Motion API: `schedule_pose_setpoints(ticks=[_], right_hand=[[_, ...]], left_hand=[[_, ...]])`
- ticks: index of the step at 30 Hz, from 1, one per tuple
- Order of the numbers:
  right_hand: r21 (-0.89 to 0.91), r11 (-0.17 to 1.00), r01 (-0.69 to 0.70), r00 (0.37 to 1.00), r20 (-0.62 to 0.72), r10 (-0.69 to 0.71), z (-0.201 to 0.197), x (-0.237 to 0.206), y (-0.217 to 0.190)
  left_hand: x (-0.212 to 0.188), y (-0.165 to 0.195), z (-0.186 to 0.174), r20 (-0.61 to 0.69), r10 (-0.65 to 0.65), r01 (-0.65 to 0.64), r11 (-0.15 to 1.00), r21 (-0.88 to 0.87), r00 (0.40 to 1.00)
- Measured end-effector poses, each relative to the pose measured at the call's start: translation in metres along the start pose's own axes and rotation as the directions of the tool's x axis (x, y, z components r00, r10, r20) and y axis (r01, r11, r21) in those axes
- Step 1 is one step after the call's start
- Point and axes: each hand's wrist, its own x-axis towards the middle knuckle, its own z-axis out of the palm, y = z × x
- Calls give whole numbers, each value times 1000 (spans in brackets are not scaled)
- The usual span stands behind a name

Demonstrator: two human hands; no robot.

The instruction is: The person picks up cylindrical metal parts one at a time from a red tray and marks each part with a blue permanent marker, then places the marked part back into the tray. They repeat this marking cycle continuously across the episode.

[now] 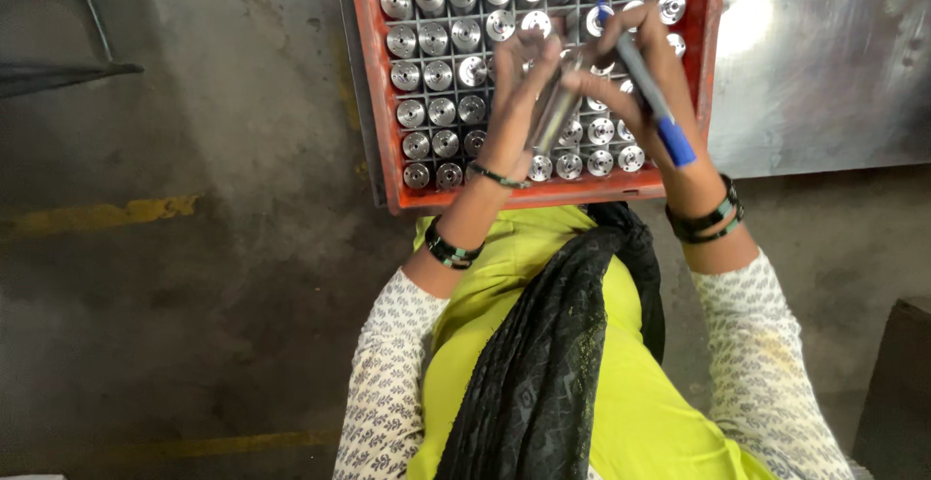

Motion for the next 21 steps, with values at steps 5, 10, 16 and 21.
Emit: schedule_pose_setpoints(ticks=[5,10,16,21], right_hand=[[-442,882,167,952,-162,-261,1,24,51],[-658,748,90,974,-97,-203,3,32,82],[-714,682,158,979,24,-201,8,40,84],[-597,798,-83,995,-96,32,8,40,79]], left_hand=[[13,14,-28,-206,268,-238,958,162,941],[2,26,-50,-279,255,-239,967,89,926],[-10,33,-59,-298,255,-238,967,92,920],[-16,38,-69,-347,252,-247,967,58,903]])
